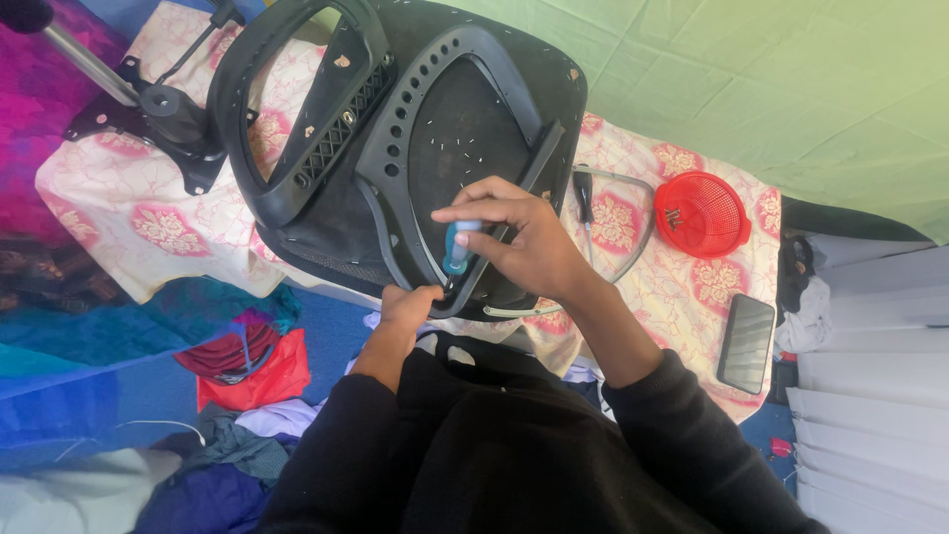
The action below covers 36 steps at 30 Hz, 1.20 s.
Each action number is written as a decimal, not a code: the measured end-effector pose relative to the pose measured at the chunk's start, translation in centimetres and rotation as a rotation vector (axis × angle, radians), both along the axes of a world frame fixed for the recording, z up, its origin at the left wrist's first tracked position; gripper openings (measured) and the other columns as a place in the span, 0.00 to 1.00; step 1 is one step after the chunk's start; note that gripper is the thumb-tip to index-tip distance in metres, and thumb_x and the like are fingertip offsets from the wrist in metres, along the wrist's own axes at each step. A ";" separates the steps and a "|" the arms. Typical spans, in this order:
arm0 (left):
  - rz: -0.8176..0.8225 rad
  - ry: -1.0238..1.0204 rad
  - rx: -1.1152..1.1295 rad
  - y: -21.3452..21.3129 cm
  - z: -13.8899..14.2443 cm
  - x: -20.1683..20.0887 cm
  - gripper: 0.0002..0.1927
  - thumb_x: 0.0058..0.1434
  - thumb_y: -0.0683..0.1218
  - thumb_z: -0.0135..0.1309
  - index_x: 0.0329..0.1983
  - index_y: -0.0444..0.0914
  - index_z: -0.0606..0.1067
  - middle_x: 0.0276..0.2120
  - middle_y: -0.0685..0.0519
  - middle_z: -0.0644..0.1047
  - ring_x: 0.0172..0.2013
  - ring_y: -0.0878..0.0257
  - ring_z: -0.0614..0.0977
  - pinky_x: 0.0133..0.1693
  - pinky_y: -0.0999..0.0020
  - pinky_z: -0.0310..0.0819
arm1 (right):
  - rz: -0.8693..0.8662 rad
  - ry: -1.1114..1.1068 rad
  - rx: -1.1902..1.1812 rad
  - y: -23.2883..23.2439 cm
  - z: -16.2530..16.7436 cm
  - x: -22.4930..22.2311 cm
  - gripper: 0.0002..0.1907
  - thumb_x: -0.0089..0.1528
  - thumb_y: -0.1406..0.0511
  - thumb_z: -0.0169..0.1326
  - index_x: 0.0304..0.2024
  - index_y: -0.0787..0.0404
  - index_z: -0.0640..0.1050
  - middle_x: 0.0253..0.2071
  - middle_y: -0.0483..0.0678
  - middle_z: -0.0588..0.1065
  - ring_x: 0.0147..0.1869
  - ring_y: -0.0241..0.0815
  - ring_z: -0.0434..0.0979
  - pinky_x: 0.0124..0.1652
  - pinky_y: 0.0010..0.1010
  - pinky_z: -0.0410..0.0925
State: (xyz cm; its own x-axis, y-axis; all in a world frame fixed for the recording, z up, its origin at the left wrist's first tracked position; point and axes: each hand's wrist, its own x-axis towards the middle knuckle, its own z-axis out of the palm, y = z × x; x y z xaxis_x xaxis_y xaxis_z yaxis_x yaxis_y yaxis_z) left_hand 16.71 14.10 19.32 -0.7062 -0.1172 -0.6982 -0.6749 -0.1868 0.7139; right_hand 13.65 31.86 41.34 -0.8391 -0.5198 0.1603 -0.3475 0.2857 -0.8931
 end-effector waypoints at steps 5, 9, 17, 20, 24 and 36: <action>0.009 0.048 0.032 -0.1 -0.1 0.0 0.20 0.48 0.38 0.60 0.47 0.28 0.79 0.40 0.45 0.83 0.38 0.58 0.84 0.40 0.64 0.77 | 0.029 0.009 -0.045 -0.4 0.0 0.0 0.15 0.60 0.70 0.63 0.49 0.55 0.84 0.50 0.42 0.76 0.56 0.35 0.77 0.57 0.27 0.70; -0.004 0.020 0.062 -0.1 -0.1 0.0 0.20 0.49 0.38 0.59 0.47 0.27 0.79 0.39 0.44 0.82 0.37 0.57 0.84 0.38 0.61 0.77 | -0.004 0.021 -0.027 -0.6 -0.2 0.3 0.14 0.57 0.69 0.69 0.46 0.54 0.87 0.45 0.45 0.73 0.51 0.36 0.74 0.52 0.27 0.69; -0.005 0.030 0.057 -0.1 -0.1 0.1 0.18 0.50 0.38 0.60 0.45 0.27 0.79 0.38 0.44 0.82 0.36 0.55 0.84 0.36 0.61 0.78 | 0.051 -0.088 -0.072 -0.8 -0.3 0.0 0.14 0.59 0.69 0.66 0.48 0.54 0.85 0.48 0.40 0.80 0.43 0.29 0.69 0.40 0.22 0.63; -0.054 0.002 -0.029 -0.1 -0.1 -0.1 0.18 0.49 0.39 0.61 0.45 0.30 0.80 0.38 0.47 0.82 0.37 0.57 0.83 0.34 0.61 0.76 | 0.038 -0.160 -0.115 -1.0 -0.6 0.3 0.14 0.58 0.70 0.67 0.46 0.54 0.85 0.48 0.39 0.76 0.36 0.26 0.64 0.37 0.20 0.62; -0.045 0.001 0.001 -0.1 -0.2 -0.2 0.19 0.49 0.39 0.61 0.45 0.31 0.80 0.39 0.46 0.82 0.38 0.57 0.84 0.34 0.60 0.78 | 0.027 -0.191 -0.144 -0.9 -1.1 0.4 0.13 0.58 0.71 0.69 0.45 0.56 0.86 0.45 0.39 0.71 0.35 0.25 0.63 0.34 0.19 0.59; -0.017 0.033 0.043 -0.2 -0.2 0.0 0.19 0.50 0.39 0.60 0.45 0.28 0.79 0.39 0.45 0.82 0.37 0.57 0.84 0.37 0.61 0.77 | 0.066 -0.206 -0.254 -0.5 -2.0 0.2 0.10 0.61 0.71 0.66 0.46 0.59 0.85 0.48 0.40 0.74 0.39 0.23 0.68 0.37 0.18 0.63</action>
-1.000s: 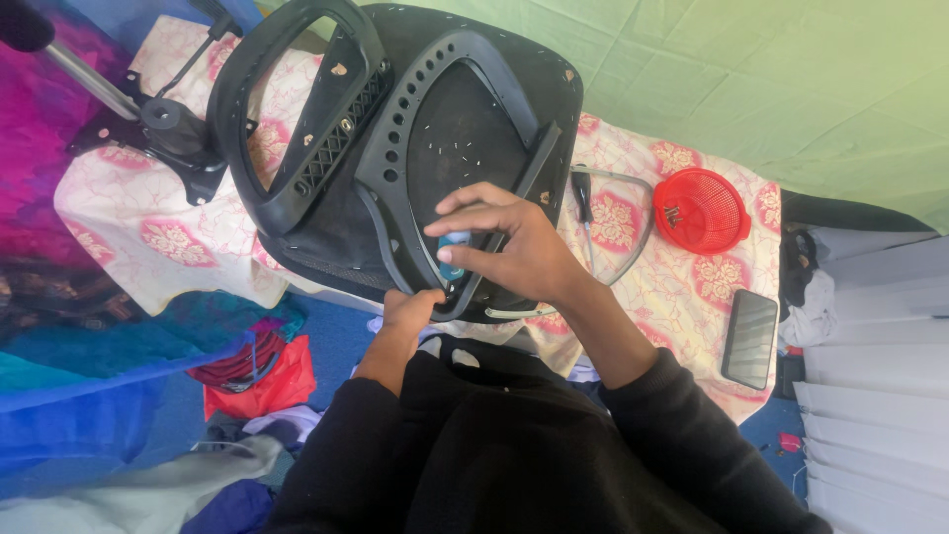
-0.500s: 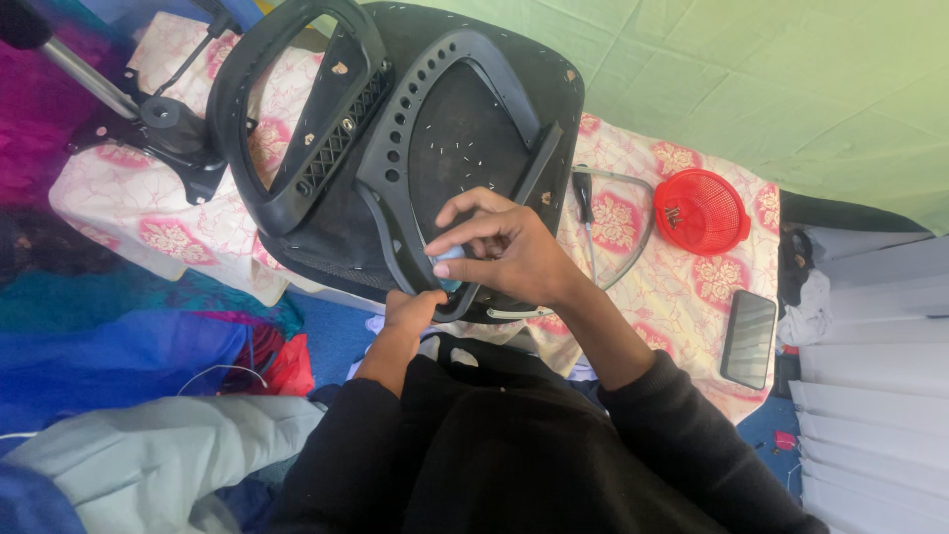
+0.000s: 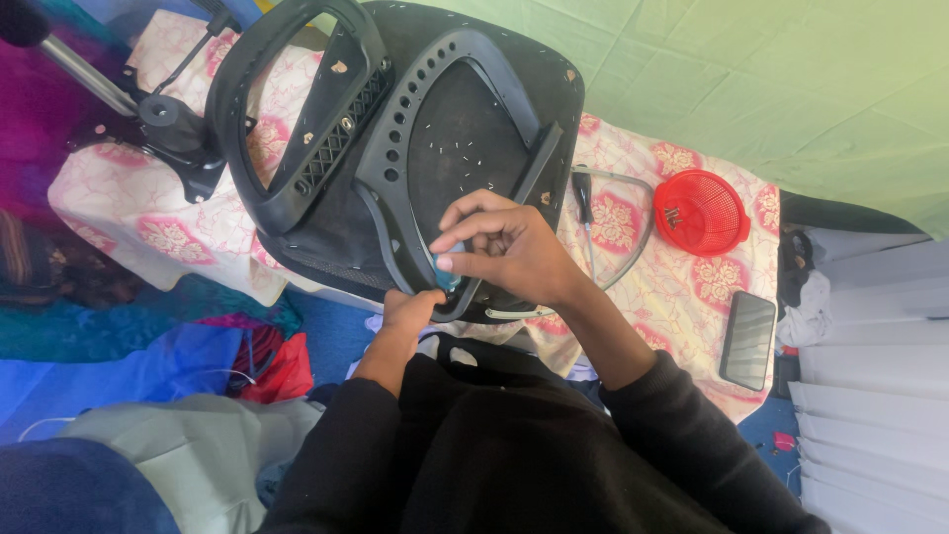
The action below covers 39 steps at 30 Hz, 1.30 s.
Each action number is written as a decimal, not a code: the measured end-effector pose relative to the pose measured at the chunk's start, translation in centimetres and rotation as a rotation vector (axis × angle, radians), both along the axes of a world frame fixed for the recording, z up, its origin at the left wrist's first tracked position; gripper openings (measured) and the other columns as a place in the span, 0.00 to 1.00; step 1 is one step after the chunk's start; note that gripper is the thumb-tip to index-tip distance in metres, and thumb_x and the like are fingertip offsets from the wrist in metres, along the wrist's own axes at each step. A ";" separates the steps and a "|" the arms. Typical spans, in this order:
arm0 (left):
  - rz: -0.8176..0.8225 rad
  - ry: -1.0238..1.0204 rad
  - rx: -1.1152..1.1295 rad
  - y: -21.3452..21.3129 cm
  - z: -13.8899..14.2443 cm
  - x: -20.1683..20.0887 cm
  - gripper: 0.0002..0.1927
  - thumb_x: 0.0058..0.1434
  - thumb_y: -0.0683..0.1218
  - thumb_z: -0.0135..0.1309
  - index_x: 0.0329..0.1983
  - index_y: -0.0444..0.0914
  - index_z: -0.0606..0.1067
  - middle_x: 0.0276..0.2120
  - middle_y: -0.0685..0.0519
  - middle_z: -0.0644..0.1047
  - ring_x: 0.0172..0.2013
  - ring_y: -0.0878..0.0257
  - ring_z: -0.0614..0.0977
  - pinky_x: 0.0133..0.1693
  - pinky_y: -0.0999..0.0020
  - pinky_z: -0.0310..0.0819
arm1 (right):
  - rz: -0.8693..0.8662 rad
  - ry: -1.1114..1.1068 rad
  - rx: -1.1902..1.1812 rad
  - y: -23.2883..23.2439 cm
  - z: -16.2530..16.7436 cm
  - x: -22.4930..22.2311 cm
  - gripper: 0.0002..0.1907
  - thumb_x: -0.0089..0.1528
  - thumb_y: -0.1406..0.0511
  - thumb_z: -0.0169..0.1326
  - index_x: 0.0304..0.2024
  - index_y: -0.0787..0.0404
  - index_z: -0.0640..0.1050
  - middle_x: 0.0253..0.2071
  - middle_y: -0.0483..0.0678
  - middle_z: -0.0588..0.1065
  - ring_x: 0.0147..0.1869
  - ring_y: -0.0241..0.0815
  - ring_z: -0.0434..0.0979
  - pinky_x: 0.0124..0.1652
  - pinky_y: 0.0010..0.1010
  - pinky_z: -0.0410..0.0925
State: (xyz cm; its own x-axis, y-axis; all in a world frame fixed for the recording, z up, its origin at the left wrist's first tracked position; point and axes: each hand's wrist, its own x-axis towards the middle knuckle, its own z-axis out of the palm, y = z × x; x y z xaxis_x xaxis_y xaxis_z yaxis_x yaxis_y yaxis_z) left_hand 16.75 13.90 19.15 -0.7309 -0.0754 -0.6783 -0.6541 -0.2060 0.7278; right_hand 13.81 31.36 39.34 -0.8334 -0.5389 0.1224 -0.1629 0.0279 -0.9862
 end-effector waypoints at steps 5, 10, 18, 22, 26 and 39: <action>-0.012 -0.001 -0.019 -0.2 0.3 0.1 0.19 0.49 0.40 0.60 0.45 0.28 0.79 0.38 0.46 0.82 0.37 0.57 0.84 0.38 0.62 0.78 | -0.015 -0.039 0.061 0.3 0.0 0.1 0.11 0.59 0.73 0.68 0.43 0.62 0.86 0.45 0.44 0.74 0.37 0.25 0.68 0.36 0.20 0.63; -0.014 -0.010 -0.069 -0.1 0.5 0.0 0.20 0.48 0.40 0.61 0.45 0.29 0.80 0.39 0.46 0.82 0.38 0.58 0.84 0.39 0.61 0.77 | 0.079 -0.158 -0.094 0.2 0.2 -0.2 0.10 0.63 0.73 0.61 0.46 0.61 0.84 0.50 0.45 0.78 0.46 0.26 0.79 0.45 0.20 0.72; -0.001 0.018 -0.084 0.0 0.1 0.2 0.19 0.48 0.40 0.61 0.44 0.29 0.80 0.37 0.46 0.82 0.37 0.58 0.83 0.38 0.62 0.75 | -0.015 -0.014 0.050 0.1 -0.3 0.2 0.11 0.60 0.73 0.67 0.45 0.62 0.85 0.46 0.43 0.72 0.36 0.25 0.67 0.37 0.19 0.63; -0.012 0.002 -0.099 0.0 -0.2 0.0 0.18 0.48 0.41 0.61 0.43 0.28 0.80 0.37 0.47 0.82 0.37 0.58 0.83 0.37 0.61 0.75 | 0.010 -0.075 -0.020 0.1 -0.4 0.1 0.11 0.61 0.73 0.65 0.46 0.62 0.85 0.48 0.43 0.74 0.37 0.24 0.69 0.36 0.18 0.64; 0.014 -0.007 -0.096 0.1 -0.6 -0.1 0.19 0.47 0.40 0.62 0.43 0.28 0.80 0.37 0.45 0.83 0.38 0.57 0.83 0.38 0.62 0.76 | 0.062 -0.151 -0.106 -0.1 -0.3 0.0 0.09 0.65 0.72 0.59 0.47 0.62 0.84 0.51 0.45 0.78 0.44 0.26 0.77 0.41 0.20 0.69; 0.006 -0.002 -0.059 -0.1 -0.1 0.1 0.19 0.49 0.39 0.61 0.46 0.29 0.80 0.39 0.45 0.83 0.40 0.56 0.84 0.41 0.61 0.77 | 0.033 -0.125 -0.028 -0.5 -0.1 0.2 0.09 0.63 0.72 0.62 0.46 0.61 0.84 0.50 0.45 0.75 0.44 0.27 0.77 0.41 0.19 0.70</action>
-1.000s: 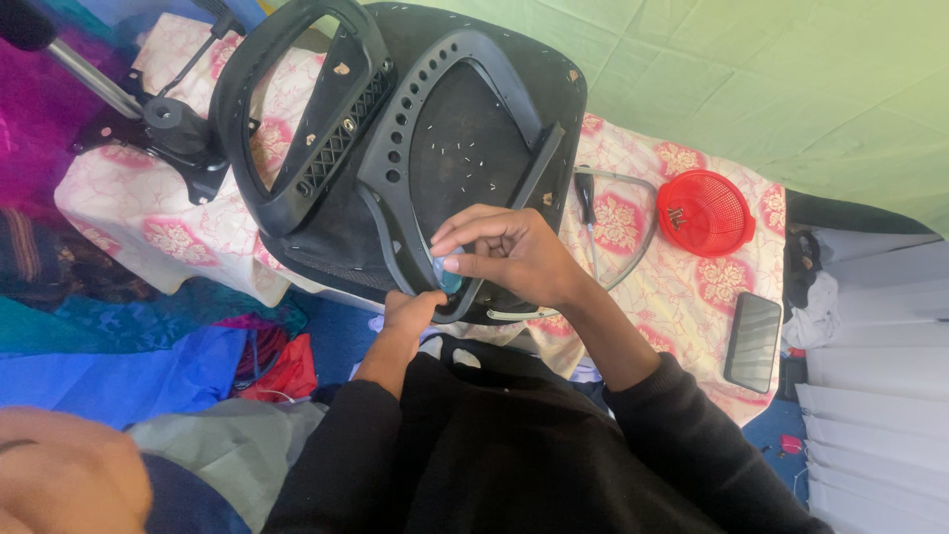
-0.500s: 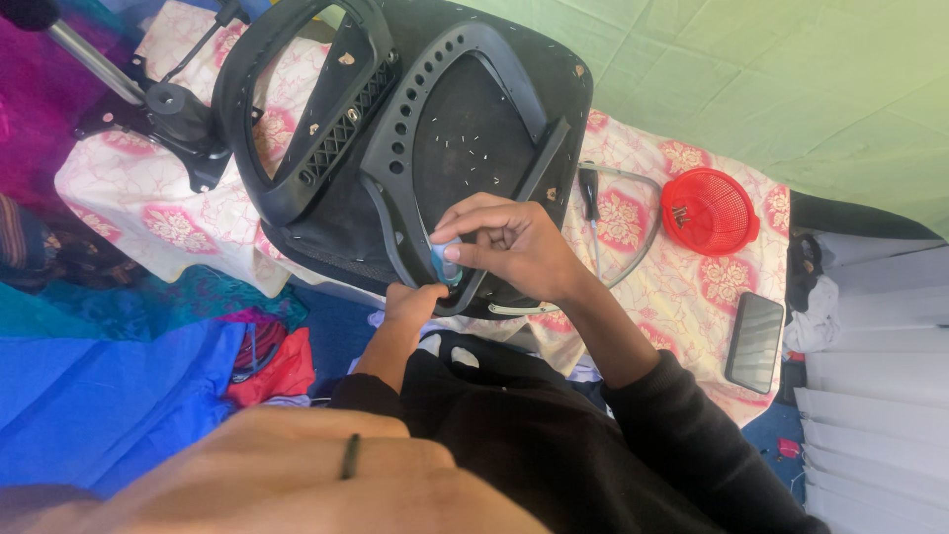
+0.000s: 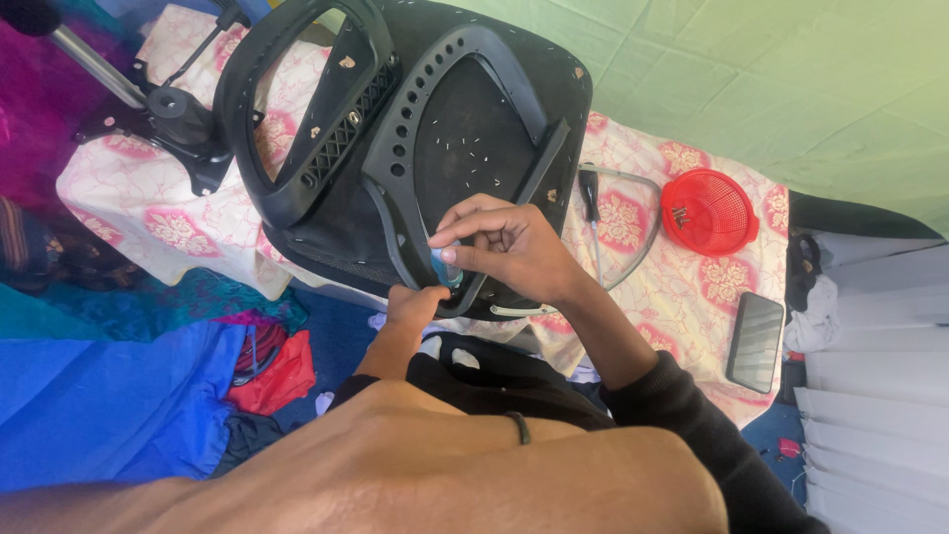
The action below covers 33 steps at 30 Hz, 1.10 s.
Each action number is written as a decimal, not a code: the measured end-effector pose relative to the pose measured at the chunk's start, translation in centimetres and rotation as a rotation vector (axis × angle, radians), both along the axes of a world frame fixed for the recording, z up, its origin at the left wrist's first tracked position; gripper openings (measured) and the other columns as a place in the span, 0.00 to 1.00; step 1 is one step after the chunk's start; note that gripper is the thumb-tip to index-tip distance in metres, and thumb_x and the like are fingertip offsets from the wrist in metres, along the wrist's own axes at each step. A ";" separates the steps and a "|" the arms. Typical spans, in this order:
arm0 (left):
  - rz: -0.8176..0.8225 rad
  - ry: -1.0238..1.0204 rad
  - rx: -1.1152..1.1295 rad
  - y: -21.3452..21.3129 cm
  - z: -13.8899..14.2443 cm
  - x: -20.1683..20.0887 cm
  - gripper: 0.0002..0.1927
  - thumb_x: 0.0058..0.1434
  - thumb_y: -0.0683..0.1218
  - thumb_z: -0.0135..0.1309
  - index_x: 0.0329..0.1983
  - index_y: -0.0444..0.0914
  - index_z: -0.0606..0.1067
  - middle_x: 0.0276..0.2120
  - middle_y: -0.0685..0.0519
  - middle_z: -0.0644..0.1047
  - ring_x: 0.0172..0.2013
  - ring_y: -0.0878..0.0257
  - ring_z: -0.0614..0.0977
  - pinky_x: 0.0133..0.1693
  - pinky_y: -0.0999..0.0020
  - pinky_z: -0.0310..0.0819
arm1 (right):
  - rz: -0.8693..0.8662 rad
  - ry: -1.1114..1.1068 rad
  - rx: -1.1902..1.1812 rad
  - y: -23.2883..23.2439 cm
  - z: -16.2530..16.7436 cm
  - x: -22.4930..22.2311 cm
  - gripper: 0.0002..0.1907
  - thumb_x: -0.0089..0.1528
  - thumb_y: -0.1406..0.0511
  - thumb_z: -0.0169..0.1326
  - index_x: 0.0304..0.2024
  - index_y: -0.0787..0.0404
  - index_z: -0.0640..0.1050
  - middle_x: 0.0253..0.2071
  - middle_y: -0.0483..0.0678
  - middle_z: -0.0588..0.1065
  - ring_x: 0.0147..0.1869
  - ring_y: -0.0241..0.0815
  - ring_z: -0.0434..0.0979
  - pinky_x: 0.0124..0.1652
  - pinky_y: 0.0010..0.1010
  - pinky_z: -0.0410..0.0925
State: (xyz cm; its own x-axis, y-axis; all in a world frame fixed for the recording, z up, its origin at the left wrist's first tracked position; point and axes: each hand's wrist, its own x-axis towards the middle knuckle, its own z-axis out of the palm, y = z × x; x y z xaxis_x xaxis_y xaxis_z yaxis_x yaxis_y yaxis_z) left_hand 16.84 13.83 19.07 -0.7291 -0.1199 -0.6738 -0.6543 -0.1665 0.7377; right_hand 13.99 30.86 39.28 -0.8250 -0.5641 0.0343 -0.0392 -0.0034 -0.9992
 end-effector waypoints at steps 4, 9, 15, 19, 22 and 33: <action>-0.004 0.007 -0.033 0.1 -0.3 0.0 0.19 0.49 0.40 0.62 0.46 0.29 0.80 0.40 0.45 0.83 0.41 0.57 0.84 0.44 0.63 0.75 | -0.014 0.075 0.023 0.1 0.0 -0.1 0.10 0.62 0.72 0.65 0.46 0.60 0.85 0.49 0.43 0.73 0.42 0.25 0.72 0.40 0.18 0.66; 0.009 -0.007 -0.057 -0.2 -0.6 -0.4 0.21 0.47 0.40 0.64 0.46 0.29 0.81 0.41 0.45 0.83 0.42 0.57 0.84 0.44 0.63 0.75 | -0.018 0.082 0.042 -0.3 -0.3 -0.3 0.10 0.60 0.71 0.67 0.44 0.60 0.85 0.46 0.42 0.73 0.38 0.24 0.70 0.37 0.18 0.64; -0.003 0.003 -0.029 0.2 -0.4 0.3 0.19 0.48 0.40 0.63 0.45 0.29 0.80 0.39 0.45 0.83 0.40 0.57 0.84 0.43 0.63 0.76 | 0.018 0.001 -0.016 0.0 -0.2 0.0 0.10 0.62 0.73 0.63 0.46 0.60 0.85 0.49 0.43 0.75 0.43 0.26 0.74 0.41 0.18 0.68; 0.002 0.011 0.028 0.1 -0.1 -0.1 0.18 0.48 0.40 0.62 0.43 0.28 0.80 0.38 0.46 0.83 0.37 0.57 0.84 0.38 0.61 0.76 | 0.037 -0.005 0.024 0.0 0.2 -0.2 0.09 0.64 0.73 0.60 0.46 0.59 0.85 0.51 0.44 0.76 0.43 0.27 0.76 0.42 0.18 0.69; -0.011 -0.001 0.003 0.1 0.0 -0.1 0.18 0.48 0.40 0.62 0.43 0.29 0.80 0.37 0.46 0.82 0.36 0.57 0.83 0.36 0.61 0.76 | 0.057 0.084 0.018 0.2 0.3 -0.3 0.10 0.65 0.73 0.61 0.48 0.61 0.85 0.51 0.45 0.76 0.48 0.27 0.75 0.46 0.20 0.70; -0.035 -0.002 -0.009 0.0 0.6 0.1 0.18 0.48 0.40 0.62 0.43 0.28 0.80 0.36 0.46 0.82 0.36 0.58 0.83 0.38 0.62 0.77 | 0.032 0.045 -0.024 -0.1 -0.2 0.2 0.11 0.61 0.74 0.63 0.46 0.62 0.84 0.51 0.43 0.76 0.38 0.23 0.71 0.36 0.18 0.65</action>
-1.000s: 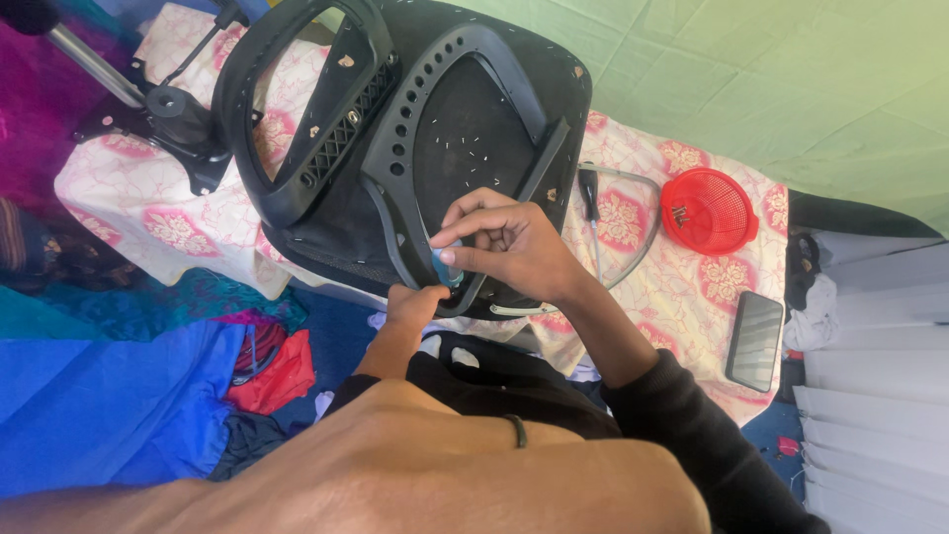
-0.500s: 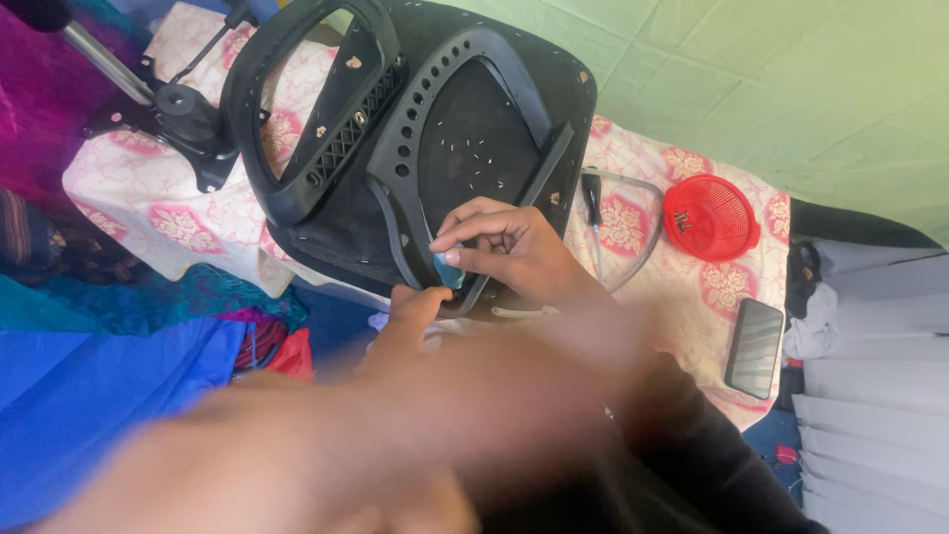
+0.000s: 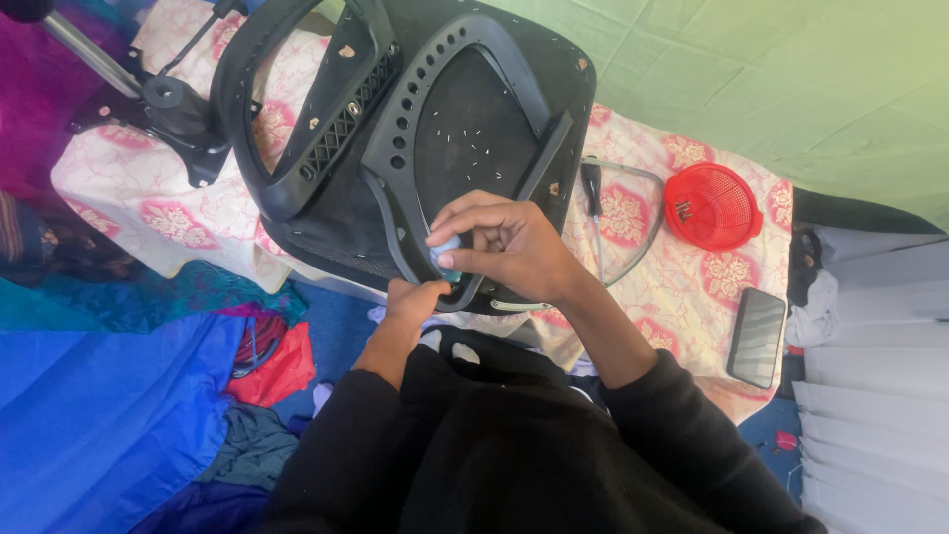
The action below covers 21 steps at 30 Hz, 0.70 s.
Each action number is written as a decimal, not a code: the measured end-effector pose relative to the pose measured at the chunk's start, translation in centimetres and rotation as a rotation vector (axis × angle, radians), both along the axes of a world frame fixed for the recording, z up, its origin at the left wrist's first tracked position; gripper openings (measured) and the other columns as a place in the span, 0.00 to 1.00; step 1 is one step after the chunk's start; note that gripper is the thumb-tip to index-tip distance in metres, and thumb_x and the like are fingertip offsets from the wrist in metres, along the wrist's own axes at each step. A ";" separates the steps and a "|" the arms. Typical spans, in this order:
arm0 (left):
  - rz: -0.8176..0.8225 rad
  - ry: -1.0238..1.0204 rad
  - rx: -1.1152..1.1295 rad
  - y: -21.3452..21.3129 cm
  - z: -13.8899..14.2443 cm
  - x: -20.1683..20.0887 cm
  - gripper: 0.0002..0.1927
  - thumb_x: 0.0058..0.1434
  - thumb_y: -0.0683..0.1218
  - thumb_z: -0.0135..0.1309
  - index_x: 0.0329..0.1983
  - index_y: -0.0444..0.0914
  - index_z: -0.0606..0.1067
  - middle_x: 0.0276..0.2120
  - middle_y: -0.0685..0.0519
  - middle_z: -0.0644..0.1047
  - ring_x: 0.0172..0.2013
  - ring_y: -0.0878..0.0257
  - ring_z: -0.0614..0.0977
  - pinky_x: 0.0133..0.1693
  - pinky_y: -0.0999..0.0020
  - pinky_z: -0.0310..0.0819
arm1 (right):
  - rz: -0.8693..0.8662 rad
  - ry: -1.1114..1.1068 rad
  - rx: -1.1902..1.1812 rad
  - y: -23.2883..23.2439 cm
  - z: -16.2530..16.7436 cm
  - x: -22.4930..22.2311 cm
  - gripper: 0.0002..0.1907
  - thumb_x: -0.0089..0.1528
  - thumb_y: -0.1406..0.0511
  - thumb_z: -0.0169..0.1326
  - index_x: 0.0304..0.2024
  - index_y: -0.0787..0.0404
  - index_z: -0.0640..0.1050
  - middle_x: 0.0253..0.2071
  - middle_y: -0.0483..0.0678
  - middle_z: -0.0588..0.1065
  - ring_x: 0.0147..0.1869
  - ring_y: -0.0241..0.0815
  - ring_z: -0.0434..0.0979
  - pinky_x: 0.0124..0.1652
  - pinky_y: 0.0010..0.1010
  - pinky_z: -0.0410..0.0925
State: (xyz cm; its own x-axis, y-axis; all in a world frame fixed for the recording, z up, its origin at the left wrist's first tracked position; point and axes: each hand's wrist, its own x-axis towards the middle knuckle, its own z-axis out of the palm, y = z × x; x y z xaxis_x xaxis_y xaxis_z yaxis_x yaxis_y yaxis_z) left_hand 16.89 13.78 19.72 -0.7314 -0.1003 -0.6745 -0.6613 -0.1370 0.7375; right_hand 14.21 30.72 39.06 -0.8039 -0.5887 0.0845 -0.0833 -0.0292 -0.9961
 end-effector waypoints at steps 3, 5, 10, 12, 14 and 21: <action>0.007 0.004 0.024 -0.1 0.1 -0.1 0.17 0.49 0.40 0.61 0.42 0.28 0.79 0.37 0.46 0.82 0.36 0.57 0.84 0.37 0.61 0.78 | 0.003 -0.073 -0.011 -0.1 0.0 0.2 0.11 0.63 0.74 0.59 0.48 0.62 0.83 0.53 0.44 0.78 0.36 0.23 0.72 0.33 0.17 0.65; 0.017 0.029 0.043 0.0 0.1 0.0 0.17 0.50 0.40 0.61 0.42 0.28 0.79 0.37 0.45 0.82 0.36 0.57 0.84 0.37 0.63 0.78 | -0.007 -0.060 -0.002 0.0 -0.1 0.4 0.11 0.64 0.75 0.59 0.48 0.63 0.83 0.54 0.44 0.77 0.35 0.23 0.71 0.33 0.17 0.64; 0.006 0.046 0.012 0.0 0.3 0.1 0.17 0.49 0.39 0.61 0.43 0.28 0.80 0.37 0.46 0.82 0.35 0.58 0.84 0.35 0.63 0.77 | -0.056 0.098 -0.031 0.1 -0.9 0.6 0.09 0.63 0.76 0.66 0.45 0.66 0.83 0.51 0.45 0.71 0.39 0.24 0.67 0.35 0.18 0.61; -0.009 0.039 -0.001 -0.1 0.6 0.1 0.17 0.49 0.40 0.61 0.42 0.28 0.80 0.36 0.46 0.83 0.35 0.57 0.84 0.35 0.63 0.78 | -0.044 0.051 -0.043 0.2 -0.9 0.6 0.09 0.63 0.75 0.65 0.46 0.65 0.83 0.51 0.45 0.73 0.39 0.24 0.70 0.35 0.18 0.63; -0.036 0.031 -0.010 -0.1 1.0 -0.1 0.16 0.50 0.42 0.61 0.42 0.29 0.80 0.36 0.46 0.83 0.35 0.56 0.85 0.34 0.62 0.78 | -0.048 -0.002 -0.032 0.4 -0.6 0.5 0.09 0.63 0.74 0.63 0.46 0.63 0.83 0.51 0.44 0.74 0.37 0.23 0.70 0.34 0.17 0.63; -0.205 0.007 -0.366 -0.3 3.4 0.4 0.19 0.46 0.51 0.66 0.38 0.35 0.82 0.34 0.46 0.83 0.32 0.57 0.84 0.36 0.62 0.79 | -0.067 0.027 0.075 0.2 -0.1 0.4 0.10 0.62 0.72 0.63 0.46 0.59 0.84 0.52 0.42 0.75 0.33 0.21 0.66 0.33 0.16 0.62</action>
State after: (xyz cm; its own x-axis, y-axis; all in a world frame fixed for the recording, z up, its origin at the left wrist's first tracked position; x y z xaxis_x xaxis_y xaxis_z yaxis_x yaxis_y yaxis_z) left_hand 17.26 13.45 23.13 -0.7656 -0.1839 -0.6164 -0.6424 0.2686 0.7177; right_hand 14.66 30.95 38.97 -0.8395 -0.5395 0.0647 -0.1098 0.0517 -0.9926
